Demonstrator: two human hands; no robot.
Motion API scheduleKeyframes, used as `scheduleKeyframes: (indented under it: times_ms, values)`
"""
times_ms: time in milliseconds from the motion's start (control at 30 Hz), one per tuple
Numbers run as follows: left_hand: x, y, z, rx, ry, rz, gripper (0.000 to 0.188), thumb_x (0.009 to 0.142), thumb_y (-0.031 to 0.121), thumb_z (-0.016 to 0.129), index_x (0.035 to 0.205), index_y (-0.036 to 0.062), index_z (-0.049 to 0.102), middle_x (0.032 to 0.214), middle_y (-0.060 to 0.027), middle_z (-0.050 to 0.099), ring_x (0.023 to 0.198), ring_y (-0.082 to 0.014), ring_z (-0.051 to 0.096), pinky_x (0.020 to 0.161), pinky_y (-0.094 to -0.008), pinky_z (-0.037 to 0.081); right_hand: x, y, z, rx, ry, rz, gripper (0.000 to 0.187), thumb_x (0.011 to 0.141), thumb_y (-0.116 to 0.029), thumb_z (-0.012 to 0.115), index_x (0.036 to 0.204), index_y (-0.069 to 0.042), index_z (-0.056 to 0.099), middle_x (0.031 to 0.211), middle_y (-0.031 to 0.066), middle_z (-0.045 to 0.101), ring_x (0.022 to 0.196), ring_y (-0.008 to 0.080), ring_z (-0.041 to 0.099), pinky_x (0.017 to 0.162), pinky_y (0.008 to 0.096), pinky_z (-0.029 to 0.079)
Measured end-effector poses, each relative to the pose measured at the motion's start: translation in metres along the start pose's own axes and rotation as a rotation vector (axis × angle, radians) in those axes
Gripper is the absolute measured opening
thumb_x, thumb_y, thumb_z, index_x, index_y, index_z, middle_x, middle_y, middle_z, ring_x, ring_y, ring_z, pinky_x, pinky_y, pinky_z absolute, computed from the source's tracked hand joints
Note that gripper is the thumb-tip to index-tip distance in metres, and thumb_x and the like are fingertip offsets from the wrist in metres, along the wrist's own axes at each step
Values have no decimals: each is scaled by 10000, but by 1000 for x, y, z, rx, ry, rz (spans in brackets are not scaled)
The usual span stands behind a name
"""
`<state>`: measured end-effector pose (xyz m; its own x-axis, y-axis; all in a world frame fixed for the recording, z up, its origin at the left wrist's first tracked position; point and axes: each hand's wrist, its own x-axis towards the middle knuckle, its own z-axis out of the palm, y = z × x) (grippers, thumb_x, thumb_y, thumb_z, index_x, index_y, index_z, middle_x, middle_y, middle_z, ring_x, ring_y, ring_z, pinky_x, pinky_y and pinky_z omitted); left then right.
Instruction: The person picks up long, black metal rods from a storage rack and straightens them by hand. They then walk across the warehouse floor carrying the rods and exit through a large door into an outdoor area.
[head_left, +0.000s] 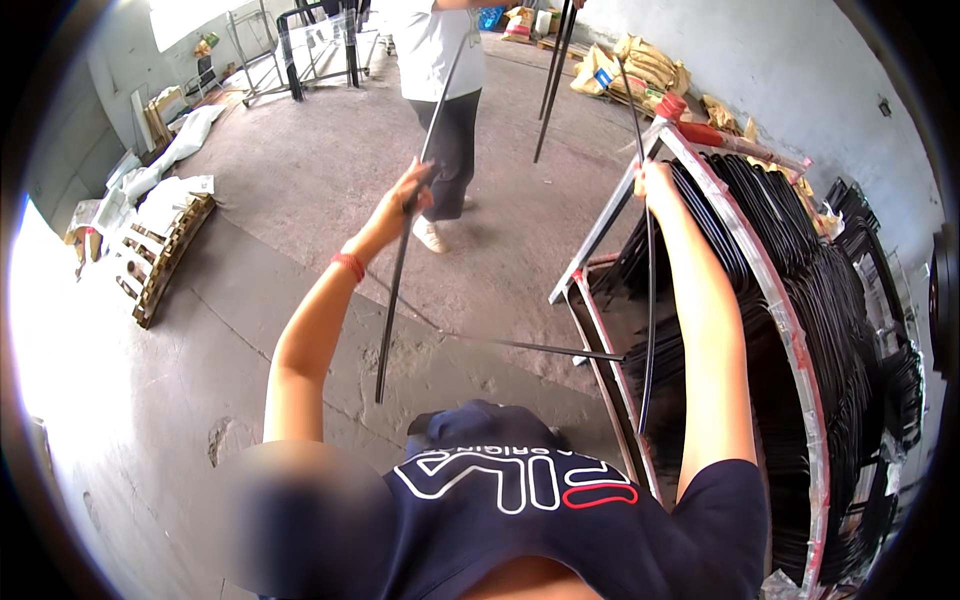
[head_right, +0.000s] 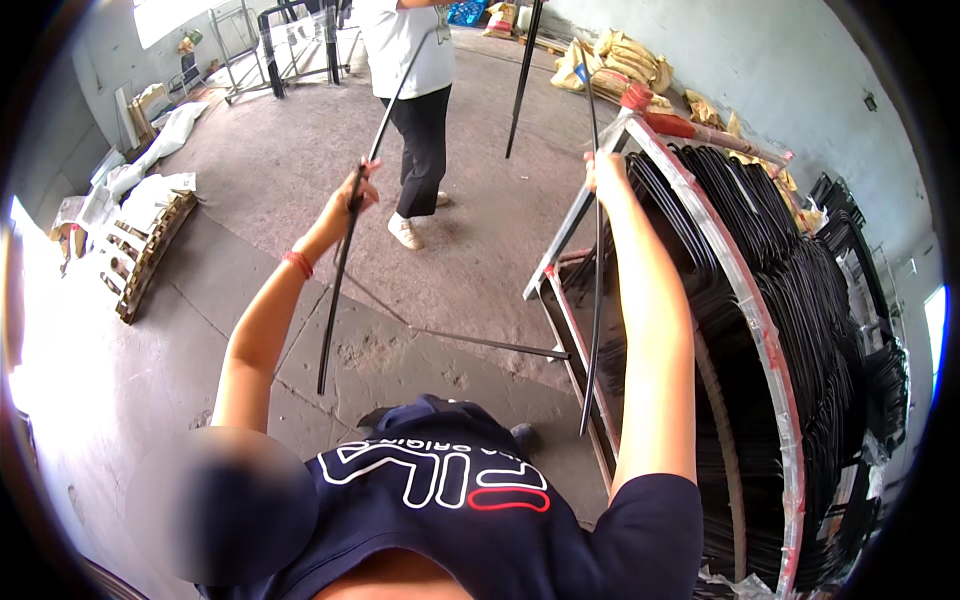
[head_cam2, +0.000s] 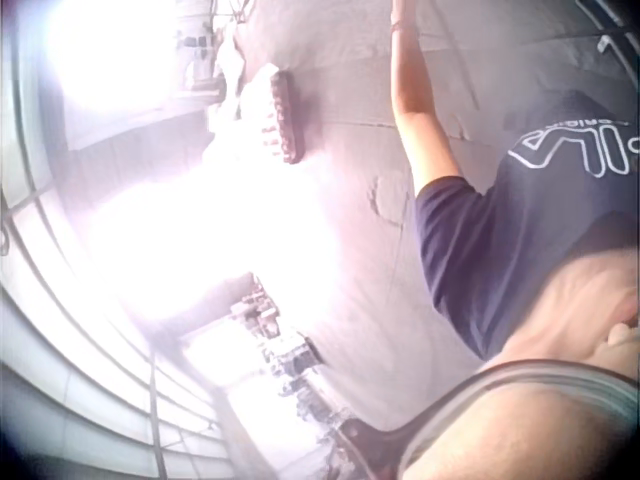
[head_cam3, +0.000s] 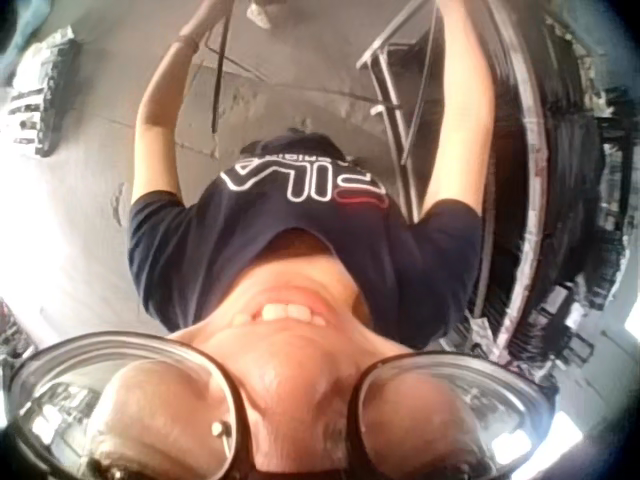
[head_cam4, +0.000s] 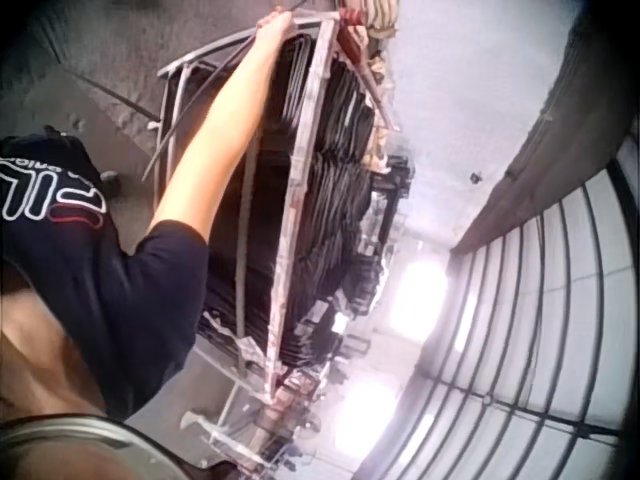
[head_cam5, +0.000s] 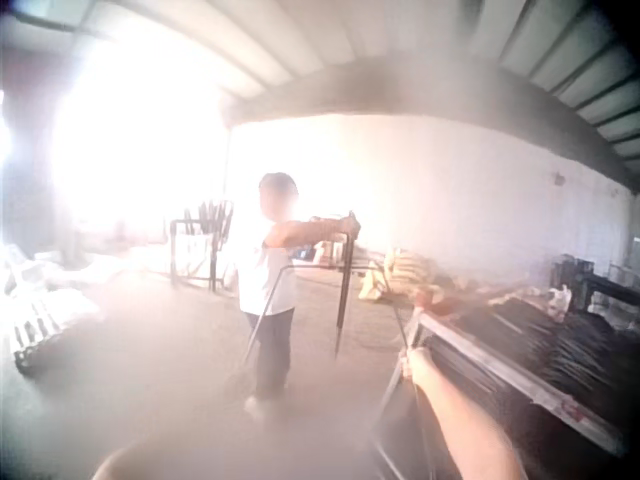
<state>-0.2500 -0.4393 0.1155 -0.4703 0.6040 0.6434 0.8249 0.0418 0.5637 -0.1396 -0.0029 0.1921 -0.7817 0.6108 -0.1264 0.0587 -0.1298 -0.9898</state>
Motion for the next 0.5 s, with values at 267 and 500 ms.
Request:
scheduleKeyframes:
  times_ms: [267,500]
  values:
    - [-26,-7,14,-253,-44,-367,292,818,50,488,1108,67,519,1110,-53,506,1036,-171,449,822,-254,374,5,104,-18,17,-64,210,277,854,-203,358,646,-48,456,449,12,368,301,125,338,286,261,264]
    - [-28,-23,-27,-205,-8,-447,184,819,167,546,815,-15,574,853,-99,602,827,-128,531,770,-275,424,-20,161,16,35,-290,354,291,844,-106,420,1113,-11,361,604,72,457,529,180,511,593,392,498]
